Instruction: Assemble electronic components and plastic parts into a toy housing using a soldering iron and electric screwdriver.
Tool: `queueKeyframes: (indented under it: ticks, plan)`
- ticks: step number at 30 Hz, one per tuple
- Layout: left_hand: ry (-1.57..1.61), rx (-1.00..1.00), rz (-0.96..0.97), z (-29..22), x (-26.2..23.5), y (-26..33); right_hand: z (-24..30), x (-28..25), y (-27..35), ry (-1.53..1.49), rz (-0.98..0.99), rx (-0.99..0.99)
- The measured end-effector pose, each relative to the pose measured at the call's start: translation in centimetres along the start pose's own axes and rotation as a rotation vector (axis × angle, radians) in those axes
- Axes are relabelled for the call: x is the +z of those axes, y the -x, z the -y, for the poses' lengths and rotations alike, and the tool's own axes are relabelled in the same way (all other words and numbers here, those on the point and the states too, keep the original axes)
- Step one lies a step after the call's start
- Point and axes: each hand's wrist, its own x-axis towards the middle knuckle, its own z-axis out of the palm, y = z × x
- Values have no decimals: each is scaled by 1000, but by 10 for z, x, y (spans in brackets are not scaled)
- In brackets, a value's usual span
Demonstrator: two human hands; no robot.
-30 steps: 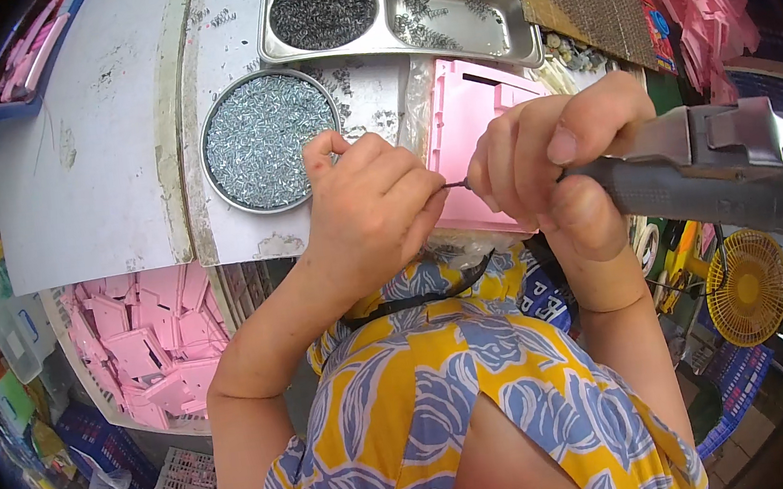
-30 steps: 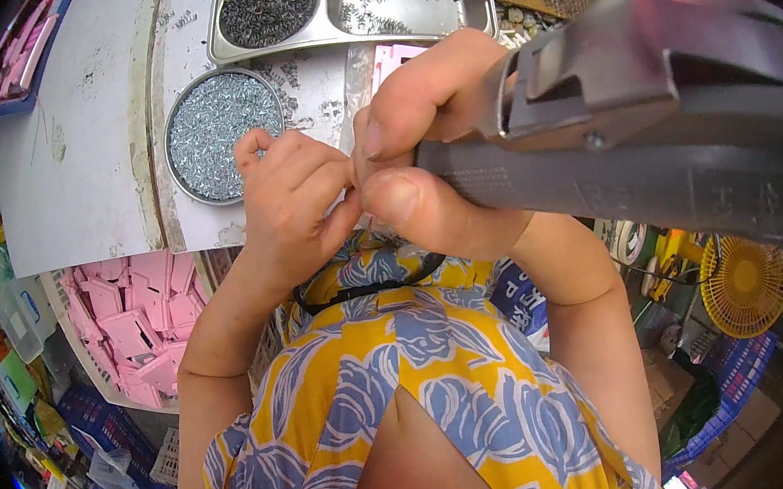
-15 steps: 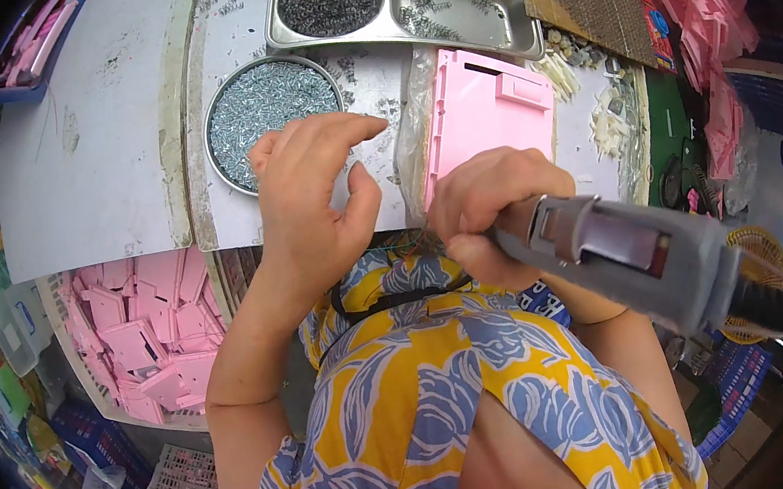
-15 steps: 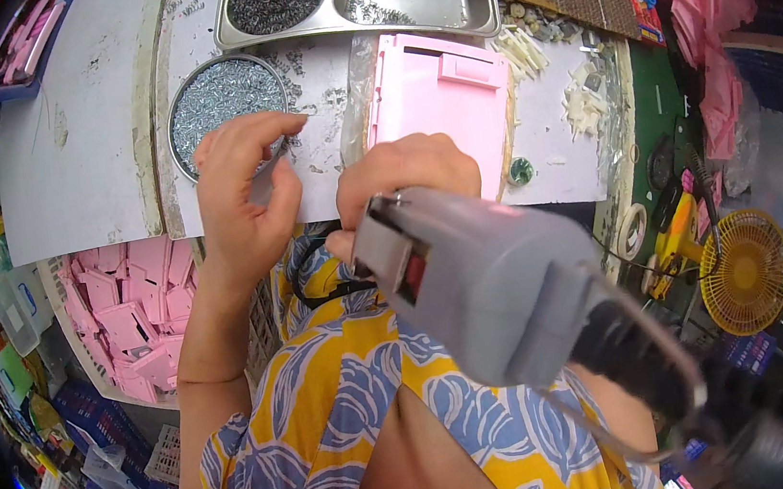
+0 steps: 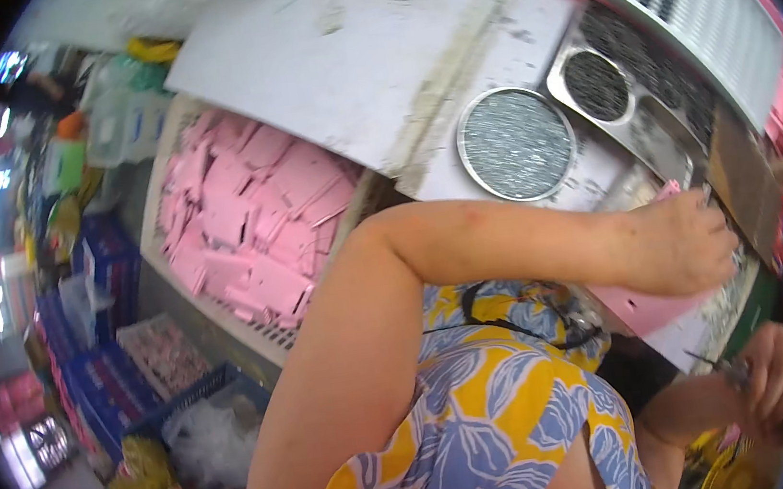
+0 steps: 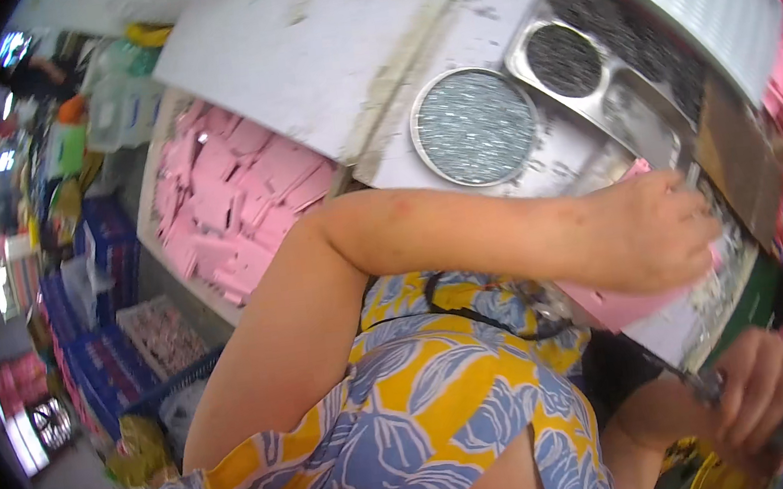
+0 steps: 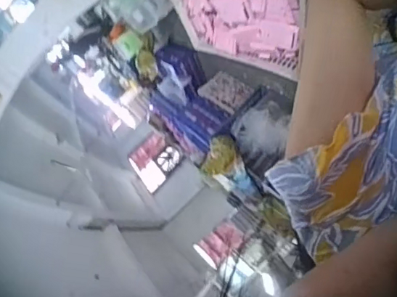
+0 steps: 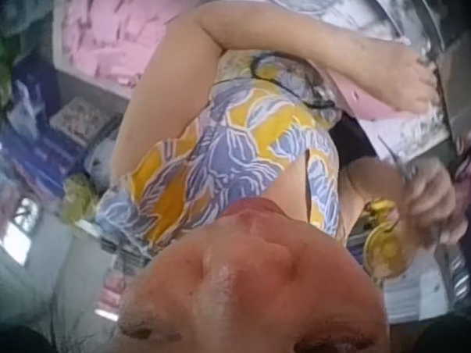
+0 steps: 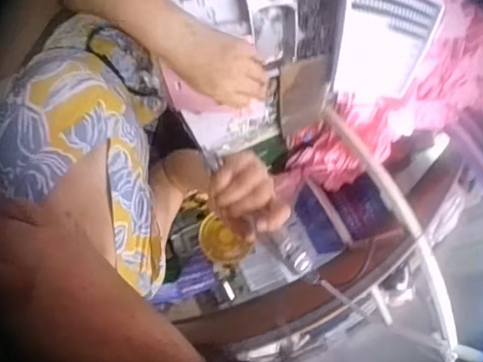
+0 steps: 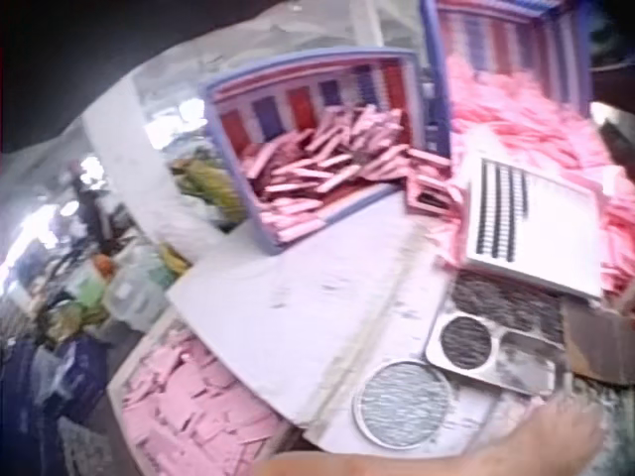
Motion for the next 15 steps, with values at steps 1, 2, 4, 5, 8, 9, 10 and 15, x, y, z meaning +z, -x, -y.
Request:
queueKeyframes:
  ticks: [1, 2, 4, 5, 8, 9, 10, 15]
  plan:
    - [40, -55, -99, 5, -18, 14, 12, 2, 1, -37, -15, -55]
    - [66, -117, -196, 11, -44, 36, 19, -3, -2, -28, -75, -157]
    - [409, -528, -181, 36, -125, 106, 26, -9, -3, 109, -87, -121]
    - [455, -802, -257, 43, -152, 153, 27, -11, -3, 218, -26, 27]
    - [2, -1482, -600, 56, -226, 326, 15, -13, -1, 397, -48, 86]
    - [-134, -1658, -671, 54, -250, 390, 8, -13, -3, 390, -18, 126]
    - [-363, -1812, -833, 48, -268, 467, -1, -13, -5, 380, 11, 171]
    - [154, -1877, -1531, 22, -327, 636, -28, -18, -22, 428, 136, 218]
